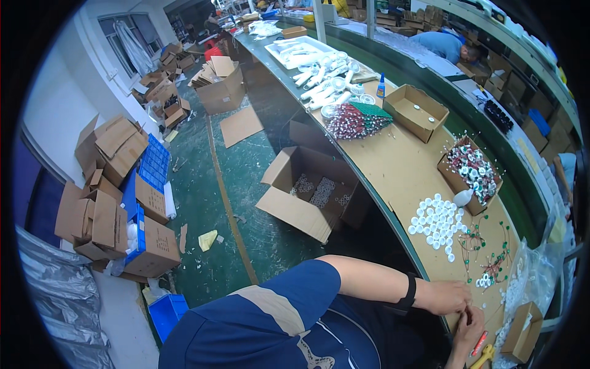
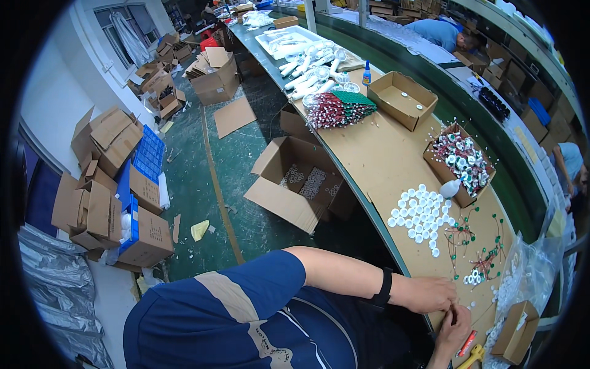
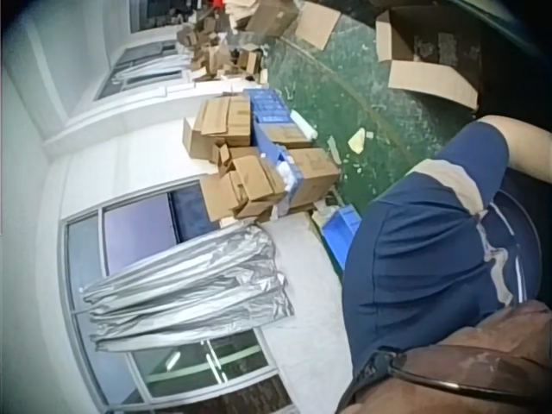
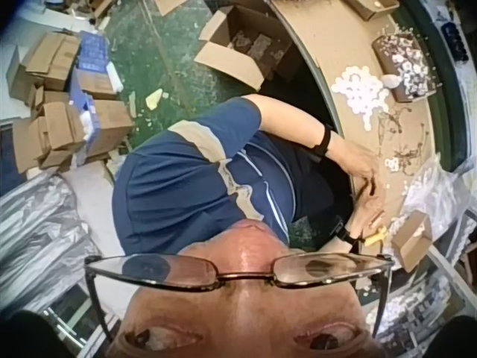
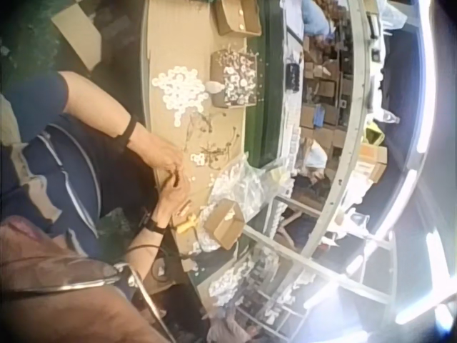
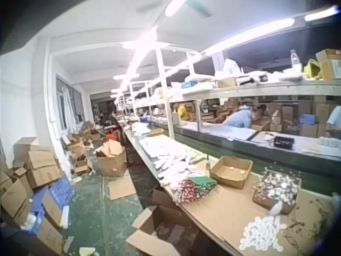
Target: Manually assemble small white plastic components by applying adhesive and joining parts.
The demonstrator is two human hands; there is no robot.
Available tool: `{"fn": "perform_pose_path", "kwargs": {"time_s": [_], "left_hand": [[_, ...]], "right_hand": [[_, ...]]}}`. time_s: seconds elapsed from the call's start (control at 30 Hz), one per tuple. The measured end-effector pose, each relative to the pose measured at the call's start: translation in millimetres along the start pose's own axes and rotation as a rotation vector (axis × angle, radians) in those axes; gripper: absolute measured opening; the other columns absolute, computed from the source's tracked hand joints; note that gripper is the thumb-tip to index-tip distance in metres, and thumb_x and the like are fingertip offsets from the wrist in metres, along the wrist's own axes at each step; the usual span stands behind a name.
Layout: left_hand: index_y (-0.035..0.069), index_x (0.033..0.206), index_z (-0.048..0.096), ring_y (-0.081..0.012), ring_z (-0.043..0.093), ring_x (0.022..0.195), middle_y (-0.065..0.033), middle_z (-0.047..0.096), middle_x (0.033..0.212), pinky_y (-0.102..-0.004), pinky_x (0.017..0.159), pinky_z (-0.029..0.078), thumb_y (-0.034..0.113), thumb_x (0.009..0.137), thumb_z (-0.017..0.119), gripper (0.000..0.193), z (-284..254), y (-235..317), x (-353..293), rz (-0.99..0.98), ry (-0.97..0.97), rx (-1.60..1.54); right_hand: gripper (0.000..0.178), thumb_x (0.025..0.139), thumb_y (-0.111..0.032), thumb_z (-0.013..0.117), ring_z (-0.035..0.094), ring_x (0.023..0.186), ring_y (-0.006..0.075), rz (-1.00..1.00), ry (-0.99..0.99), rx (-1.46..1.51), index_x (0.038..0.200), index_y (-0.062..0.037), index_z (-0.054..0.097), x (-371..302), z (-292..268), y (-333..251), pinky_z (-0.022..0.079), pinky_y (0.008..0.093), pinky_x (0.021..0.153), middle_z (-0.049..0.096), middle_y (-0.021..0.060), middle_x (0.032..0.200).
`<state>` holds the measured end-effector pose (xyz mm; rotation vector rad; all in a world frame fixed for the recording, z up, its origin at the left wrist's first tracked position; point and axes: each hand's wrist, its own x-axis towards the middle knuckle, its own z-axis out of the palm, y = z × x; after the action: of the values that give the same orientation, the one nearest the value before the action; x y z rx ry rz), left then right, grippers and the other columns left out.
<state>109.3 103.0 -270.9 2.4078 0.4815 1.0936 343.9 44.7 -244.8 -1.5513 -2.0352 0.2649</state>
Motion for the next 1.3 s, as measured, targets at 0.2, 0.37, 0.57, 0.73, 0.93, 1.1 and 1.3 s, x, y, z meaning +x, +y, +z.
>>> {"fn": "perform_pose_path", "kwargs": {"time_s": [0.2, 0.37, 0.57, 0.73, 0.93, 1.1, 1.3], "left_hand": [[0.004, 0.100, 0.083, -0.0465, 0.073, 0.110, -0.0193, 0.080, 0.106, -0.0533, 0.098, 0.059, 0.006, 0.096, 0.070, 0.014, 6, 6, 17, 0.046, -0.034, -0.211], [0.007, 0.135, 0.079, -0.0432, 0.069, 0.127, -0.0186, 0.079, 0.130, -0.0524, 0.112, 0.056, 0.002, 0.090, 0.082, 0.046, -36, -17, -8, -0.122, -0.005, -0.265], [0.004, 0.139, 0.078, -0.0394, 0.070, 0.121, -0.0162, 0.078, 0.123, -0.0487, 0.111, 0.056, 0.001, 0.087, 0.083, 0.052, -52, 0, 3, -0.239, -0.103, -0.063], [0.003, 0.139, 0.078, -0.0385, 0.070, 0.119, -0.0167, 0.078, 0.122, -0.0471, 0.111, 0.056, -0.002, 0.087, 0.079, 0.052, -41, 2, 7, -0.235, -0.081, -0.055], [0.004, 0.139, 0.078, -0.0383, 0.069, 0.120, -0.0153, 0.079, 0.121, -0.0475, 0.109, 0.057, -0.005, 0.088, 0.074, 0.053, -40, 4, 4, -0.267, -0.107, -0.019], [0.004, 0.136, 0.079, -0.0380, 0.069, 0.120, -0.0146, 0.078, 0.115, -0.0480, 0.108, 0.057, -0.006, 0.087, 0.073, 0.050, -42, 5, 5, -0.290, -0.115, -0.028], [0.003, 0.135, 0.079, -0.0385, 0.069, 0.120, -0.0153, 0.077, 0.114, -0.0482, 0.110, 0.056, -0.006, 0.086, 0.073, 0.050, -38, 3, 3, -0.259, -0.040, -0.031]], "right_hand": [[0.021, 0.098, -0.004, 0.077, 0.073, 0.106, 0.0416, 0.043, -0.075, -0.141, 0.118, -0.0048, 0.084, -21, -29, -3, 0.058, 0.0505, 0.097, 0.077, 0.0191, 0.109], [0.025, 0.099, -0.008, 0.078, 0.073, 0.100, 0.0410, -0.071, 0.012, -0.002, 0.123, -0.0054, 0.082, 19, 1, -30, 0.059, 0.0486, 0.089, 0.077, 0.0174, 0.104], [0.031, 0.097, -0.006, 0.082, 0.077, 0.097, 0.0323, 0.124, -0.042, 0.057, 0.128, -0.0009, 0.082, 1, -18, -31, 0.061, 0.0418, 0.088, 0.077, 0.0153, 0.113], [0.030, 0.098, -0.007, 0.084, 0.078, 0.093, 0.0272, 0.180, -0.054, 0.070, 0.127, 0.0006, 0.083, -1, -23, -29, 0.062, 0.0382, 0.084, 0.076, 0.0139, 0.112], [0.029, 0.098, -0.007, 0.083, 0.078, 0.093, 0.0266, 0.188, -0.092, 0.062, 0.126, 0.0008, 0.083, 2, -22, -30, 0.062, 0.0373, 0.085, 0.076, 0.0131, 0.111], [0.028, 0.099, -0.007, 0.082, 0.077, 0.093, 0.0261, 0.178, -0.107, 0.049, 0.126, 0.0006, 0.083, 4, -22, -32, 0.062, 0.0363, 0.085, 0.076, 0.0125, 0.112], [0.026, 0.101, -0.007, 0.080, 0.077, 0.092, 0.0251, 0.183, -0.111, 0.055, 0.125, 0.0002, 0.084, 5, -23, -36, 0.062, 0.0363, 0.084, 0.076, 0.0118, 0.113]]}}
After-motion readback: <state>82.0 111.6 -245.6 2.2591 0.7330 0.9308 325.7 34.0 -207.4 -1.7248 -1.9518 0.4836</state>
